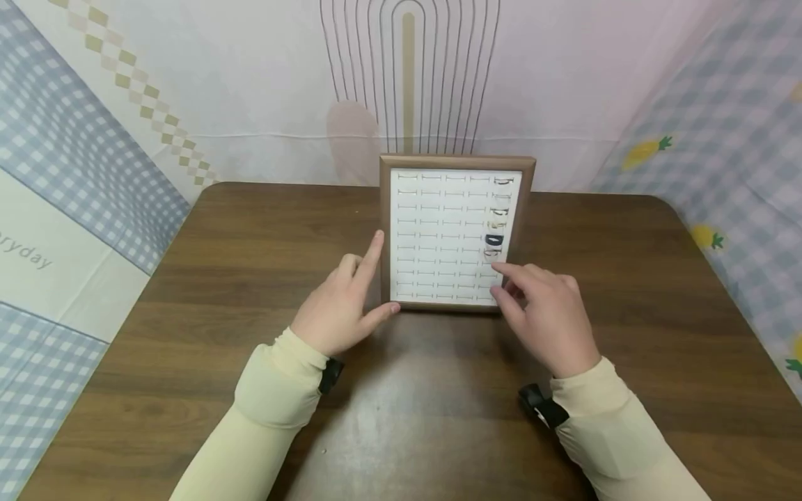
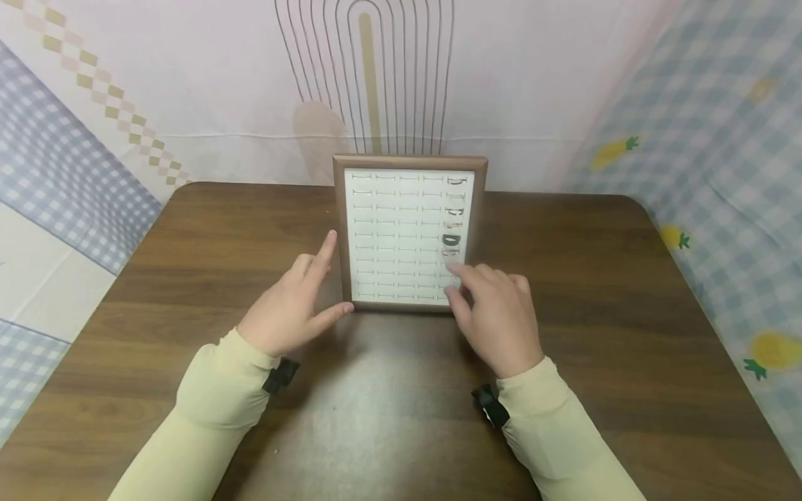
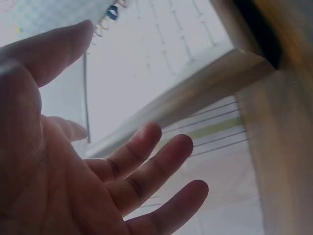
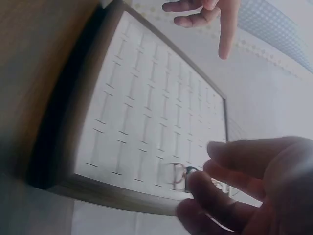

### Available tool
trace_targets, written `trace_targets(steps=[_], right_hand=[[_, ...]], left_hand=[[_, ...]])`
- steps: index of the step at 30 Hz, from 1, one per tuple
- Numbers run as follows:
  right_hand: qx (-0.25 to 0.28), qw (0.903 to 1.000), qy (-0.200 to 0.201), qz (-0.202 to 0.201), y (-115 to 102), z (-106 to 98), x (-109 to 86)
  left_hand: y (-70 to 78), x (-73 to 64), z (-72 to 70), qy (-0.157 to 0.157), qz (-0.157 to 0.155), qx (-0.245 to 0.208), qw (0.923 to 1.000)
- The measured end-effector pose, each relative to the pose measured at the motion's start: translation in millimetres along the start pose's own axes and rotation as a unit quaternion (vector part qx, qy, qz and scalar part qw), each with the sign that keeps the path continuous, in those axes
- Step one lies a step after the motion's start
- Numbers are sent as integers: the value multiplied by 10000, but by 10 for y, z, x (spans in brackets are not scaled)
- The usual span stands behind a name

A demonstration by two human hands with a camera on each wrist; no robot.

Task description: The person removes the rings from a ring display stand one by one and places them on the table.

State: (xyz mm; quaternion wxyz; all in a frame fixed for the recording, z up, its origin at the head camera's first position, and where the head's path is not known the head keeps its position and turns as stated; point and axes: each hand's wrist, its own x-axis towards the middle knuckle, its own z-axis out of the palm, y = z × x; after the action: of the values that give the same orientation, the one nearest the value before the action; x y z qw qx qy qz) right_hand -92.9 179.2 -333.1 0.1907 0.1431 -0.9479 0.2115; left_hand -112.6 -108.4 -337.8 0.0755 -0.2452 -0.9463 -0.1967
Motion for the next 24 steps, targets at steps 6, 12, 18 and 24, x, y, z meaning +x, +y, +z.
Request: trace_targets(steps=[6, 12, 18, 24], right_hand=[[102, 9995, 119, 265, 30, 44, 33], [153, 9988, 207, 405, 61, 87, 77], [281, 9977, 314, 533, 94, 142, 118], [390, 9966, 381, 623, 115, 168, 165]], left_hand=[[-128, 110, 122, -344, -395, -573, 9970], [-248, 232, 220, -449, -581, -1213, 9899], [-315, 344, 251, -155, -552, -1448, 9878], [-363, 411, 268, -280, -410, -1913, 9803]])
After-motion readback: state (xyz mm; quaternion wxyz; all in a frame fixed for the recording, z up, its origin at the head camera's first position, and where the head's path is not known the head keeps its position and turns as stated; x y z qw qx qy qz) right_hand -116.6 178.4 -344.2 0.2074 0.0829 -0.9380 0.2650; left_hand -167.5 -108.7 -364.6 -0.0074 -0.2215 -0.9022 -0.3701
